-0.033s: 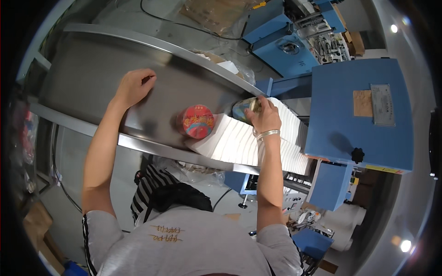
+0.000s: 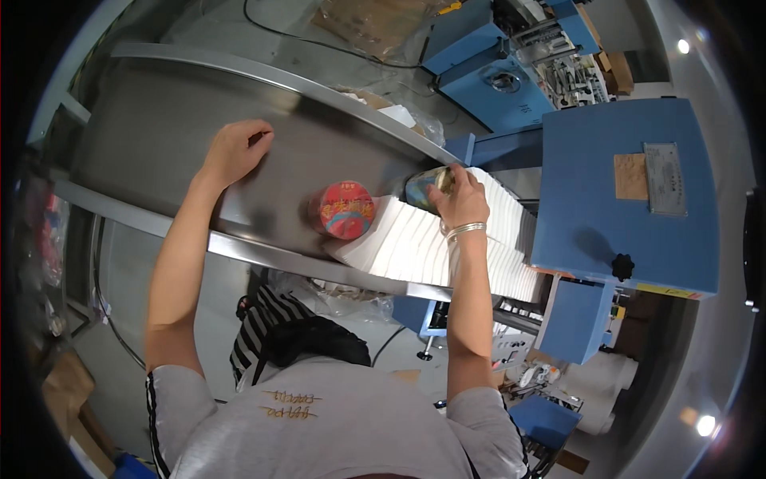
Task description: Picking up stacks of paper from a machine and placing them onto a moving conveyor belt.
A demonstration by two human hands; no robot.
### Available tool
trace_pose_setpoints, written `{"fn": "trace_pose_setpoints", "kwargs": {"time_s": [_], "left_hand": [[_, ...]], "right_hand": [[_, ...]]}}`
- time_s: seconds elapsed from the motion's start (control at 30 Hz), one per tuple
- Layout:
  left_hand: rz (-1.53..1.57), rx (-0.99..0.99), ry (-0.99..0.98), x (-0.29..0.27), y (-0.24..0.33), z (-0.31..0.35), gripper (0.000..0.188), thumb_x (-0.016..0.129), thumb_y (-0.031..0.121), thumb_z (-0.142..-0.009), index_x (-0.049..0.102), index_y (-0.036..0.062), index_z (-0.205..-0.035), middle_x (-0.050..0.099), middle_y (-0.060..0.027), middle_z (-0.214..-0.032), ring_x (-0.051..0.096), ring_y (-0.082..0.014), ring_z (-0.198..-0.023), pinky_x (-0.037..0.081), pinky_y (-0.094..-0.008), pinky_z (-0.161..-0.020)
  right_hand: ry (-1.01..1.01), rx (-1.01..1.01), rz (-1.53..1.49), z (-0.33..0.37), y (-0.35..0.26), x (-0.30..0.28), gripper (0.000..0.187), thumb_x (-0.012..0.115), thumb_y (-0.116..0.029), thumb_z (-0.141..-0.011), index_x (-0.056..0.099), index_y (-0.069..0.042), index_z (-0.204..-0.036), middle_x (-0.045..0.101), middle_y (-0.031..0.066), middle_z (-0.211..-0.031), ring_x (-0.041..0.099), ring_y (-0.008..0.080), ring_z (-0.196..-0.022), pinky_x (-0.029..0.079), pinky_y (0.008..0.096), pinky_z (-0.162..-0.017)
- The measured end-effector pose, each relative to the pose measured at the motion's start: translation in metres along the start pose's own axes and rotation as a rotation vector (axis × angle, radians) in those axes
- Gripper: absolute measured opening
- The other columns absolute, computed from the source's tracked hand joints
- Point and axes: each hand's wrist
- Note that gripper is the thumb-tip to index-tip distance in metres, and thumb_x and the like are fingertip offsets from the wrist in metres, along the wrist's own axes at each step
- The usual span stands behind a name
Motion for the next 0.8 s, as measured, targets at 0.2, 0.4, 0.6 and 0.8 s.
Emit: {"fn": "trace_pose_setpoints", "kwargs": {"time_s": [0.2,0.4,0.6,0.8], "left_hand": [[0.041,0.036,-0.008,0.007,-0.002,0.002,0.015,0.059,0.015,-0.081,0.064,0.0036,-0.088,0.064,-0.0149,-0.082,0.062,-0.0338,-0.075,0.048,-0.0374,-0.065],[0.050,0.089,-0.072,0.020,0.005,-0.007,0.014,0.059,0.015,-0.081,0.064,0.0043,-0.089,0.065,-0.0156,-0.084,0.062,-0.0340,-0.077,0.049,-0.0389,-0.066],[0.162,0.190,-0.103,0.026,0.014,0.010,0.012,0.059,0.011,-0.081,0.064,0.0036,-0.089,0.065,-0.0165,-0.085,0.062,-0.0352,-0.079,0.049,-0.0402,-0.067],[0.147,0.239,-0.357,0.036,0.028,0.020,0.016,0.059,0.013,-0.081,0.064,0.0042,-0.093,0.065,-0.0167,-0.087,0.062,-0.0359,-0.080,0.050,-0.0401,-0.070]], "right_hand": [[0.158,-0.127,-0.094,0.016,-0.008,0.003,0.045,0.069,-0.032,-0.075,0.058,-0.010,-0.112,0.058,0.0125,-0.115,0.055,0.0333,-0.102,0.048,0.0423,-0.082],[0.296,-0.619,-0.473,0.111,-0.084,-0.004,0.024,0.066,-0.003,-0.066,0.064,-0.007,-0.091,0.063,0.0094,-0.088,0.059,0.0268,-0.081,0.048,0.0371,-0.068],[0.227,-0.630,-0.584,0.174,-0.187,0.052,0.033,0.069,-0.015,-0.070,0.059,-0.010,-0.101,0.058,0.0071,-0.104,0.055,0.0276,-0.098,0.043,0.0394,-0.084],[0.321,-0.331,-0.614,0.178,-0.201,0.073,0.036,0.071,-0.032,-0.072,0.059,-0.010,-0.097,0.058,0.0057,-0.086,0.053,0.0259,-0.083,0.040,0.0375,-0.077]]}}
Point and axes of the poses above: each hand's wrist, its own z-axis away from the middle knuckle, its own x-axis out of the palm, y = z × x
